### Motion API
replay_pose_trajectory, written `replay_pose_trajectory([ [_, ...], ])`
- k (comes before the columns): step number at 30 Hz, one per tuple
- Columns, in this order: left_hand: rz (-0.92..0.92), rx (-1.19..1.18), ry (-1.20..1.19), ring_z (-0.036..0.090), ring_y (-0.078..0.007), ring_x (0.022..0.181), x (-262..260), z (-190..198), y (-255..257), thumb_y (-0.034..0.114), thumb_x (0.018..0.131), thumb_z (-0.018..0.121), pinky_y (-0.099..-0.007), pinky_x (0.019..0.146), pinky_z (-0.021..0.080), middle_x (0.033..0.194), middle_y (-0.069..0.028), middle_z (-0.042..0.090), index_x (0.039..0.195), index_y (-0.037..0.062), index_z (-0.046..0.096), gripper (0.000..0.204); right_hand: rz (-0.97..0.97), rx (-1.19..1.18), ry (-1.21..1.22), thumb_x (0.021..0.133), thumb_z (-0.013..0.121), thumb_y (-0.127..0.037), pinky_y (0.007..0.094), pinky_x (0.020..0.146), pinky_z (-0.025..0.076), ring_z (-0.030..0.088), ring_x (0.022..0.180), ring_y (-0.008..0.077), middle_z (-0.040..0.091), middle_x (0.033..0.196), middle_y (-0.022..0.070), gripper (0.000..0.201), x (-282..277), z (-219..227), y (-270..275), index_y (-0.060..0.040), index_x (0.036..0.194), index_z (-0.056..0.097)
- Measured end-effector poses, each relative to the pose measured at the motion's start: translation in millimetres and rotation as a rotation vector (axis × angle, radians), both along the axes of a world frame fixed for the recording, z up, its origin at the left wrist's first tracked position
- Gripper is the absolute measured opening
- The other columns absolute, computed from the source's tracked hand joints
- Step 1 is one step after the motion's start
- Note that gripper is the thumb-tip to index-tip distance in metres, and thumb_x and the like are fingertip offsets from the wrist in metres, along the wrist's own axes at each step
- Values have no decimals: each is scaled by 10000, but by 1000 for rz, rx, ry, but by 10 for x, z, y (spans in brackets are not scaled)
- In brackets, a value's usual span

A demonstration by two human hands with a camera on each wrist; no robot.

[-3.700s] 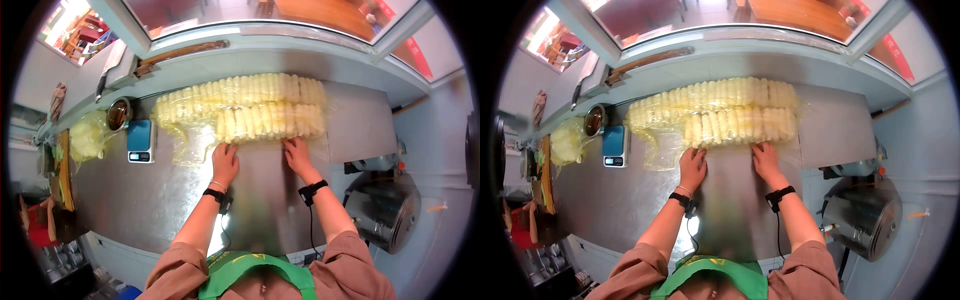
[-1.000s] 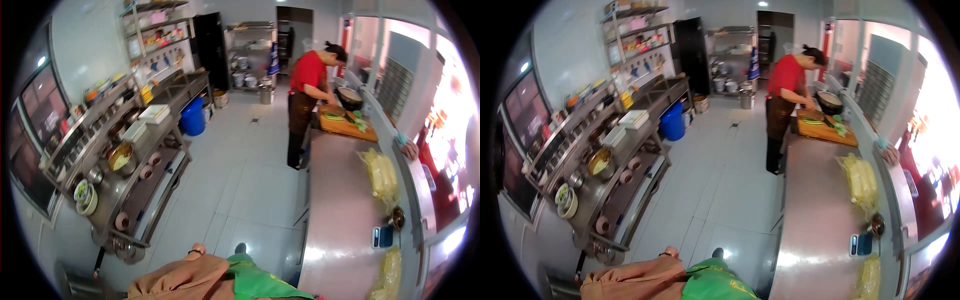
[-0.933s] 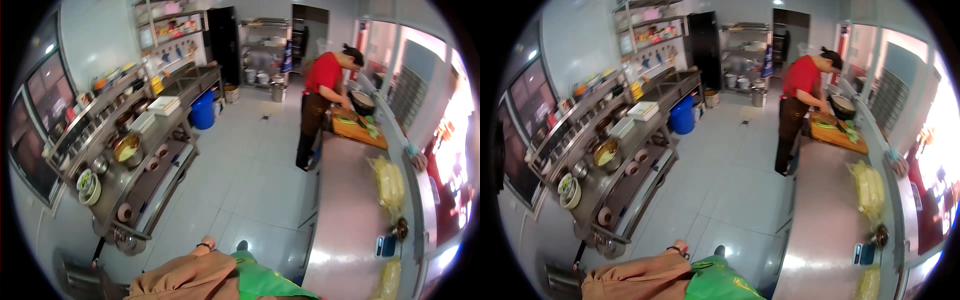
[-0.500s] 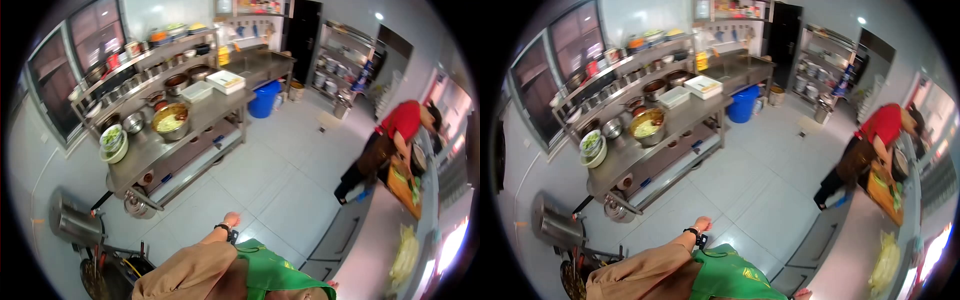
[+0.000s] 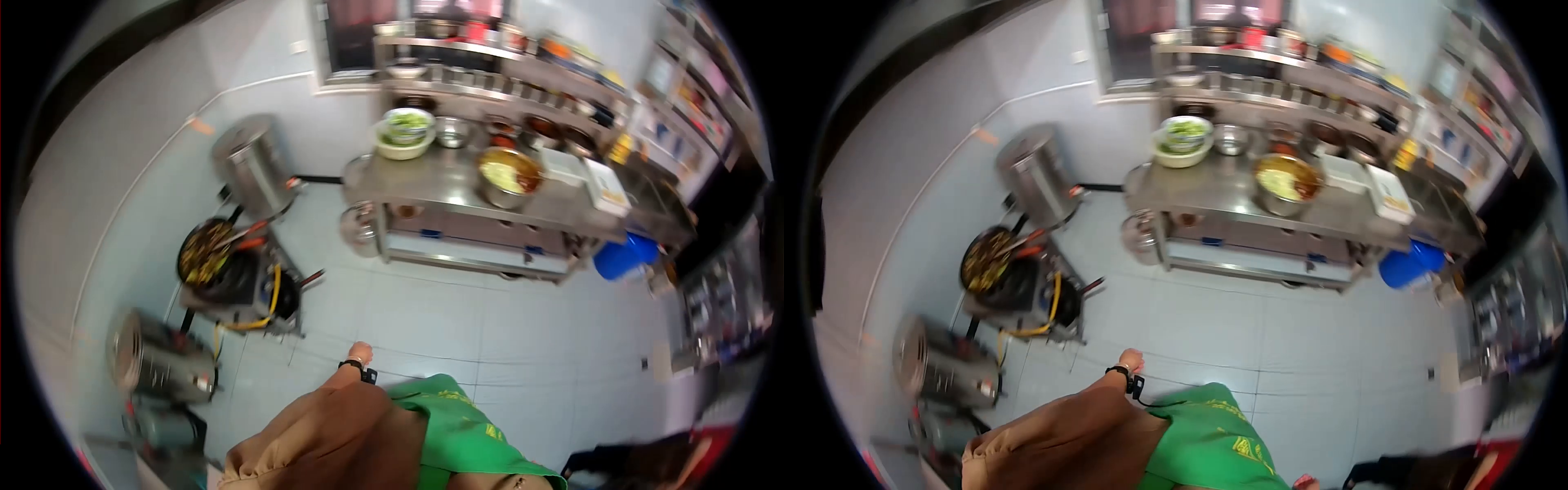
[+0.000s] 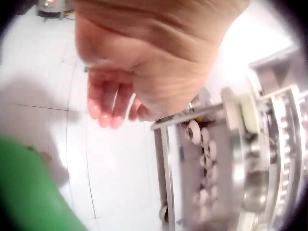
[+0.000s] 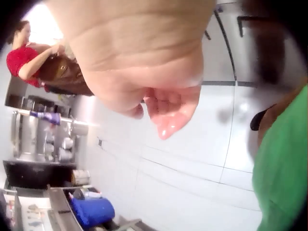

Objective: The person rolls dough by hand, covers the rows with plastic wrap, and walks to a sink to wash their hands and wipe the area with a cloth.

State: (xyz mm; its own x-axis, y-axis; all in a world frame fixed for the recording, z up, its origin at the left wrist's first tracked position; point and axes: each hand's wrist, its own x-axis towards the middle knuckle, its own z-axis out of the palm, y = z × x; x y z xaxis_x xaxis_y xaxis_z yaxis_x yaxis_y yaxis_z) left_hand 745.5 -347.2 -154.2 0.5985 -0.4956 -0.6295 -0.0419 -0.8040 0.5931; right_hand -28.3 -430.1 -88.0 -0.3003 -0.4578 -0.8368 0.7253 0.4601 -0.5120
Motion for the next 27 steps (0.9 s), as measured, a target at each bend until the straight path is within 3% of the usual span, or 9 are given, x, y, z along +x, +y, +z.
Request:
replay_pose_trajectory([
  [1, -112, 69, -151, 684, -273, 662, 47, -145, 290, 195, 808, 605, -406, 644, 556, 778, -105, 718, 748, 70, 731, 187, 35, -2, -5, 927, 515, -215, 226, 469, 433, 512, 542, 108, 583, 703, 18, 185, 70, 80, -226, -104, 781, 531],
  [2, -837, 414, -508, 707, -265, 770, -134, 603, 525, 177, 805, 596, -407, 716, 565, 828, -122, 728, 760, 85, 748, 183, 64, -11, -7, 928, 515, -215, 227, 468, 433, 511, 541, 109, 582, 702, 19, 184, 104, 120, -457, -102, 783, 531],
  [6, -808, 657, -368, 665, -274, 1066, -640, 396, 1677, 173, 940, 460, -387, 883, 537, 1108, -110, 702, 1091, 98, 721, 311, 152, -78, -49, 930, 514, -211, 231, 467, 431, 504, 539, 114, 576, 697, 24, 180, 142, 417, -1150, -97, 791, 532],
  [9, -677, 516, -413, 681, -273, 937, -979, 207, 2140, 164, 924, 486, -365, 791, 546, 1001, -112, 714, 980, 96, 741, 269, 202, -156, -136, 932, 514, -208, 234, 466, 430, 500, 537, 118, 572, 694, 27, 178, 211, 560, -1378, -92, 798, 532],
  [13, -718, 243, -798, 697, -246, 731, -1356, 1, 1651, 124, 894, 511, -351, 649, 556, 809, -101, 727, 854, 93, 748, 243, 403, -322, -185, 957, 487, -183, 251, 521, 501, 581, 617, 151, 596, 725, 68, 171, 262, 754, -1050, -57, 848, 525],
  [14, -1086, 14, -281, 668, -213, 615, -1100, 177, 1333, 130, 871, 535, -349, 543, 537, 685, -85, 684, 783, 81, 718, 208, 336, -284, -128, 952, 477, -155, 275, 539, 528, 599, 626, 170, 596, 713, 72, 168, 294, 862, -951, -53, 827, 523],
  [16, -1074, 208, -242, 663, -204, 594, -1122, 495, 708, 168, 886, 537, -335, 498, 527, 660, -88, 663, 714, 76, 680, 242, 161, -249, -102, 947, 467, -127, 298, 557, 556, 617, 635, 188, 596, 700, 77, 170, 166, 819, -615, -49, 806, 522],
  [18, -46, 26, 337, 669, -213, 605, -1280, 614, 261, 191, 903, 530, -343, 488, 530, 690, -107, 672, 799, 40, 666, 228, 55, -194, -259, 960, 456, -143, 351, 549, 549, 634, 633, 219, 610, 684, 89, 187, -286, 381, -301, -34, 827, 530],
  [27, -354, 20, 117, 669, -212, 618, -1943, 1123, -751, 168, 905, 522, -332, 494, 532, 789, -130, 692, 990, -5, 613, 213, -537, -174, -149, 910, 471, -139, 361, 524, 524, 620, 611, 260, 622, 685, 100, 150, -871, 144, 1711, -36, 838, 554],
])
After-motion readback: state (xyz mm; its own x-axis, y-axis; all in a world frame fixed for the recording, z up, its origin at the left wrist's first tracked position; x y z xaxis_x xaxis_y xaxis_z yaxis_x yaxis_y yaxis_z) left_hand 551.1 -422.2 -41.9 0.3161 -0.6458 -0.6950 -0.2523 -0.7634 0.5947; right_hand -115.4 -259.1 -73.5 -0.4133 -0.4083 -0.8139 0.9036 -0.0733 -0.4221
